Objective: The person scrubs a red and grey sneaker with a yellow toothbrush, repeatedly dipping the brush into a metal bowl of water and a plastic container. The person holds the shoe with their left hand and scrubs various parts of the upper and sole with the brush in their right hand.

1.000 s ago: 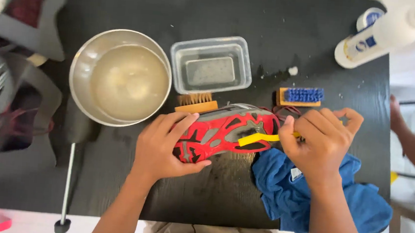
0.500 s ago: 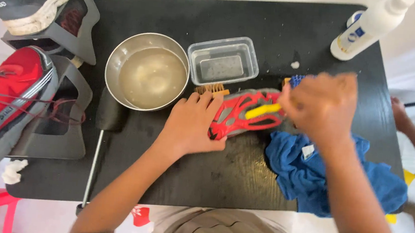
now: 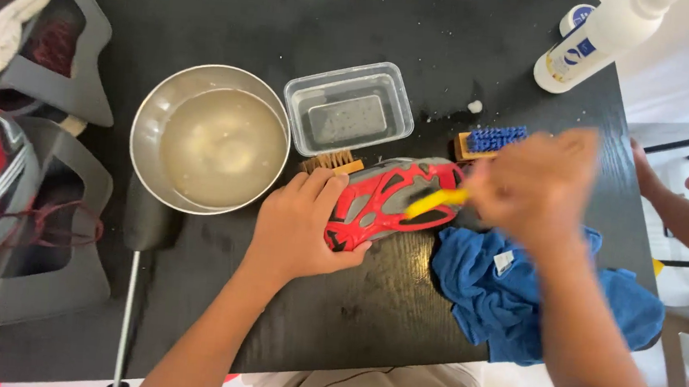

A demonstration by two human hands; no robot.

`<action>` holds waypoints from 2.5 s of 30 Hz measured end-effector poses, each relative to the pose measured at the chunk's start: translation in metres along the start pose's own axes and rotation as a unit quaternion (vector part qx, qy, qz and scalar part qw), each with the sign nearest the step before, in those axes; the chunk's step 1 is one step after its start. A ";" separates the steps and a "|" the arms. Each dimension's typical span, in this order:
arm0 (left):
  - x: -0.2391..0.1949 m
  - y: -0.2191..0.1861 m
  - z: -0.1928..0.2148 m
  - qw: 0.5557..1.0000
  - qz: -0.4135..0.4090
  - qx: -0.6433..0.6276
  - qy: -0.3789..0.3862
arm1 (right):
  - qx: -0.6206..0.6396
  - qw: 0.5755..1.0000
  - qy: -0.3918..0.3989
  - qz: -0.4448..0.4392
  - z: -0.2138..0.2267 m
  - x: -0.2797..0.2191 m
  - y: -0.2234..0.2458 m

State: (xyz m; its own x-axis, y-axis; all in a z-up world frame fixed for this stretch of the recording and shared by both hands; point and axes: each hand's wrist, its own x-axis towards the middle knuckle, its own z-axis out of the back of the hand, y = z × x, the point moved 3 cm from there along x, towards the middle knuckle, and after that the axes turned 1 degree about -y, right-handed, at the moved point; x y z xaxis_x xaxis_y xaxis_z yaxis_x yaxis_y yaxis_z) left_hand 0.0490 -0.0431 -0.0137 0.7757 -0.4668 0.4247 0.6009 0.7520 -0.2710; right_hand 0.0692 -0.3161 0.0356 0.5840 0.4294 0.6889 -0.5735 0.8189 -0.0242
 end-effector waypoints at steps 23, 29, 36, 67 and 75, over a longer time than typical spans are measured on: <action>0.003 0.001 -0.001 1.000 -0.001 -0.008 -0.004 | 0.019 0.999 0.038 -0.016 0.004 -0.006 0.002; 0.003 0.001 -0.002 1.000 0.004 -0.004 -0.015 | 0.001 0.997 0.056 -0.046 0.006 -0.018 -0.031; 0.005 0.000 0.000 1.000 -0.003 -0.005 -0.009 | 0.049 0.998 0.040 -0.006 0.003 -0.014 -0.024; 0.007 -0.008 0.003 0.998 -0.018 0.005 -0.060 | 0.071 0.995 0.005 -0.067 -0.004 -0.009 -0.012; 0.005 -0.004 -0.001 0.996 -0.009 -0.008 -0.085 | 0.096 0.993 0.003 -0.075 -0.015 -0.013 -0.014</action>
State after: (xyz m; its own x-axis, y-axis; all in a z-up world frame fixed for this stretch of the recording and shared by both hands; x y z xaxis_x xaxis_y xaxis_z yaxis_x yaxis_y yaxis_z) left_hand 0.0506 -0.0482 -0.0115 0.7216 -0.3936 0.5695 0.6186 0.7360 -0.2752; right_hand 0.0783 -0.3279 0.0159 0.6744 0.3115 0.6694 -0.5781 0.7868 0.2163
